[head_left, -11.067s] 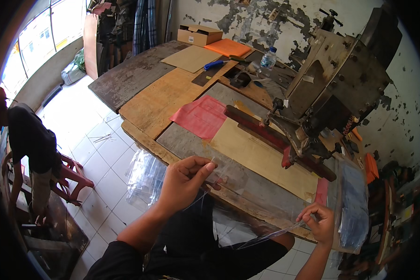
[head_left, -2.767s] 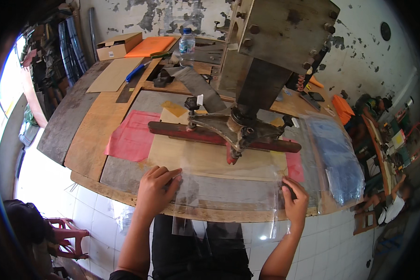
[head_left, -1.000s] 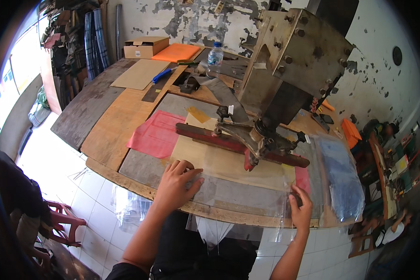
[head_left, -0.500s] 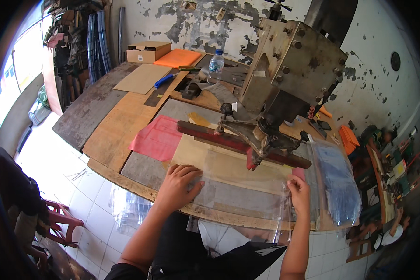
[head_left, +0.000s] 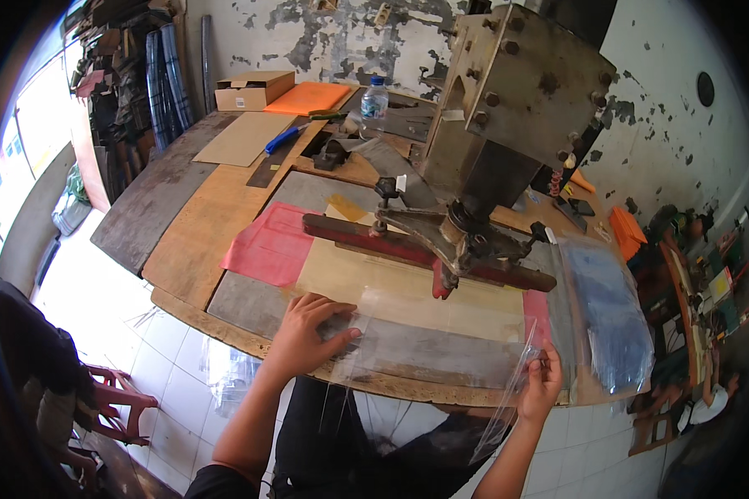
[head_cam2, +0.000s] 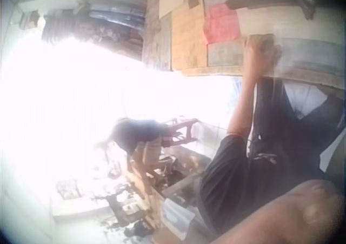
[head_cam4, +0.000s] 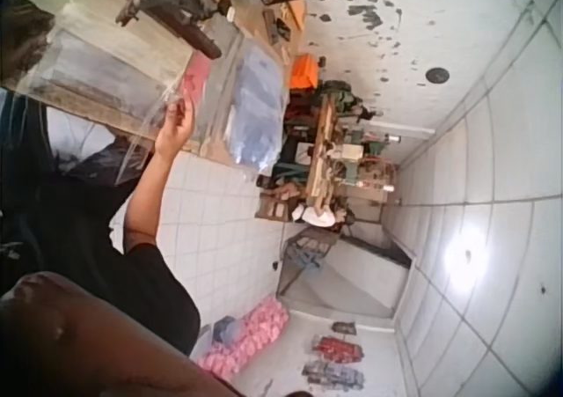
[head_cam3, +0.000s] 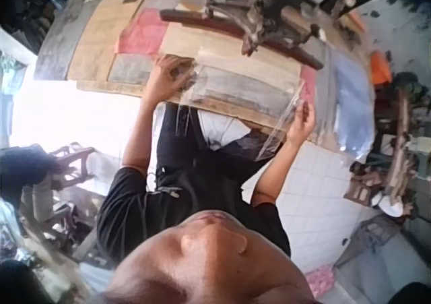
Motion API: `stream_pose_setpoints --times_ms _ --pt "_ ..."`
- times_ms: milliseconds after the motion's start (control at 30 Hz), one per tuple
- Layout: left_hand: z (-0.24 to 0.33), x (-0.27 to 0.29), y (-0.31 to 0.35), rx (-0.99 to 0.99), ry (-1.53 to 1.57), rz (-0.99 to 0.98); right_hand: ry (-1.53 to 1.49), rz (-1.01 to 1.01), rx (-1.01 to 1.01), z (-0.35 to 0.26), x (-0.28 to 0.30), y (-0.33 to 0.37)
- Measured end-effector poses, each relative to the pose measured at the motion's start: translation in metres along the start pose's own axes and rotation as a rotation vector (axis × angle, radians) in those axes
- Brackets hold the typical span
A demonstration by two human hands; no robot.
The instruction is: The person picks up a plastic sheet by hand, unfolds and separates its layers, and aligns it on the worktable under the press machine.
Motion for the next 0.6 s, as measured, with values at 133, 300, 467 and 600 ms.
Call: stream_pose_setpoints --times_ms 133,300,467,600 --pt "0.008 0.001 0.003 0.094 0.102 -0.031 -0.048 0.014 0.022 0.004 0.001 0.004" --pt "-0.008 0.001 0.014 0.125 0.473 0.067 -0.026 -0.02 0.003 0.001 -0.004 0.004" --pt "-0.011 -0.001 0.015 0.099 0.575 0.132 0.082 -0.044 -0.02 -0.001 -0.007 0.005" --pt "-0.008 0.002 0.013 0.089 0.533 0.146 0.163 -0.039 -0.057 -0.011 -0.015 -0.001"
Point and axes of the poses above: each hand's wrist, its own y-axis away from the middle knuckle, its own x-axis out of the back of the hand, z = x × y, the point moved 5 cm from there along -y, towards the middle knuckle, and after that the axes turned 10 degrees about -z, right-handed, at the moved point
